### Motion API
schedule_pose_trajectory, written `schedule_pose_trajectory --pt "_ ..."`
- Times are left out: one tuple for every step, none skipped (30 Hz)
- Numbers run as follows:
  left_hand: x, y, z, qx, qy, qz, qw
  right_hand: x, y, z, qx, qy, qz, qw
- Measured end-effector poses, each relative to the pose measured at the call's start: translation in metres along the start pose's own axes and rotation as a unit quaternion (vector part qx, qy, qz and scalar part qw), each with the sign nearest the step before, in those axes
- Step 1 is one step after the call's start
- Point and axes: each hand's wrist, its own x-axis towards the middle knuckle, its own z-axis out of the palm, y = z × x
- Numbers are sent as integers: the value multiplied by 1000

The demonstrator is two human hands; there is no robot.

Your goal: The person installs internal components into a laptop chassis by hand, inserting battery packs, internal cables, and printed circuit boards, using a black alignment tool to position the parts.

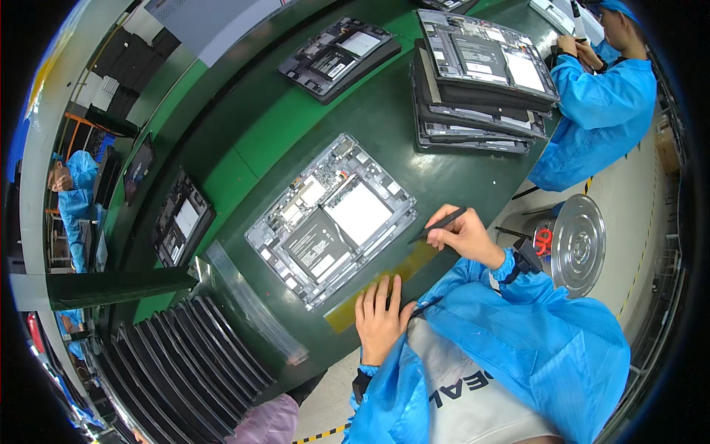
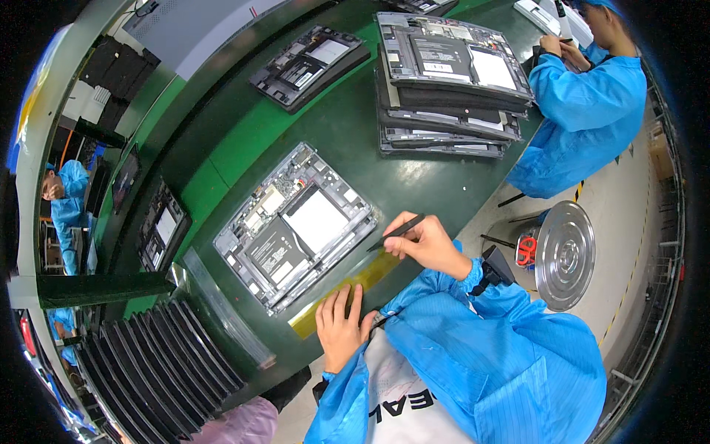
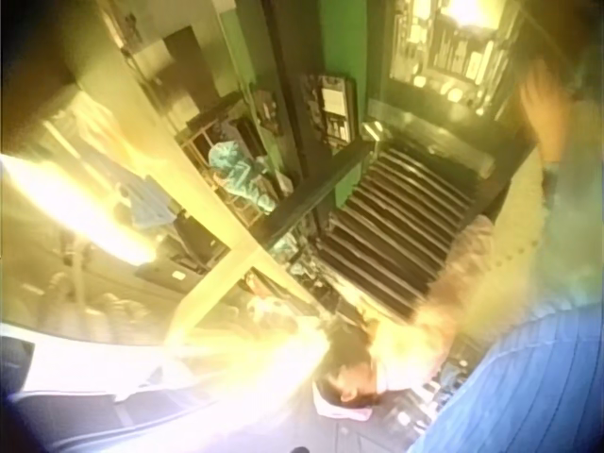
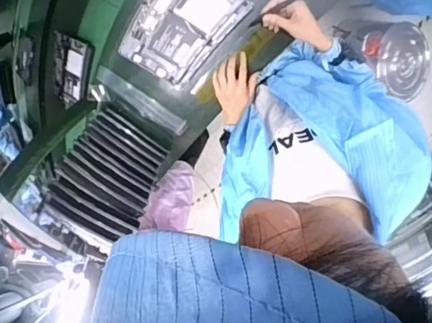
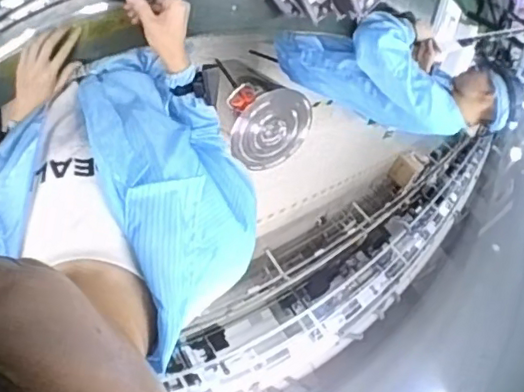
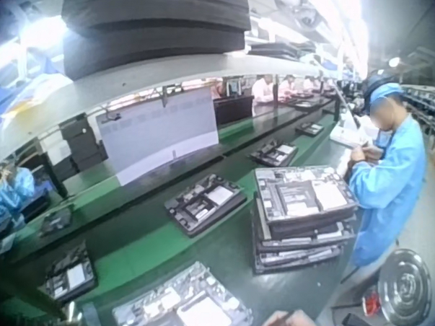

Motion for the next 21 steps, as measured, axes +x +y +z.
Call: schedule_pose_trajectory --pt "4 1 2 -10 4 -2 1000 3 -6 4 -32 -3 -25 999" --pt "4 1 2 -21 4 -10 1000 0 -14 13 -82 -28 -26 996" --pt "5 0 1 -22 6 -9 1000 -1 -14 21 -124 -49 -36 990" --pt "7 -1 0 -20 5 -3 1000 -2 -8 26 -165 -58 -44 984" --pt "8 -3 0 -18 2 2 1000 -1 1 30 -206 -66 -51 975" --pt "7 -4 0 -18 4 -1 1000 -2 5 35 -189 -66 -42 979" --pt "7 -6 1 -16 -1 9 1000 -3 7 39 -190 -69 -41 979" --pt "6 -7 1 -14 -7 19 1000 -5 9 41 -212 -64 -74 972" --pt "7 -8 0 -14 -7 17 1000 -5 10 43 -232 -57 -107 965" --pt "8 -9 0 -9 -7 23 1000 -5 9 45 -232 -59 -106 965" --pt "8 -9 -1 -3 -7 29 1000 -5 8 45 -242 -62 -124 960" --pt "10 -10 -3 -4 -7 30 1000 -4 7 46 -252 -63 -142 955" --pt "11 -10 -6 -4 -18 28 999 -3 7 48 -252 -62 -142 955" --pt "12 -10 -8 -3 -29 27 999 -2 7 51 -251 -53 -194 947" --pt "13 -11 -9 -4 -29 27 999 0 7 53 -249 -45 -246 936" --pt "14 -12 -10 -1 -35 27 999 0 6 54 -249 -45 -246 936" --pt "15 -14 -10 3 -41 27 999 -1 2 55 -245 -53 -244 937" --pt "14 -14 -11 3 -42 26 999 -4 -3 57 -240 -62 -242 938" --pt "15 -15 -12 1 -38 31 999 -5 -8 57 -239 -63 -241 938" --pt "15 -16 -13 -1 -34 35 999 -5 -13 57 -221 -53 -252 941" --pt "17 -17 -14 0 -35 35 999 -4 -18 56 -203 -42 -263 942"
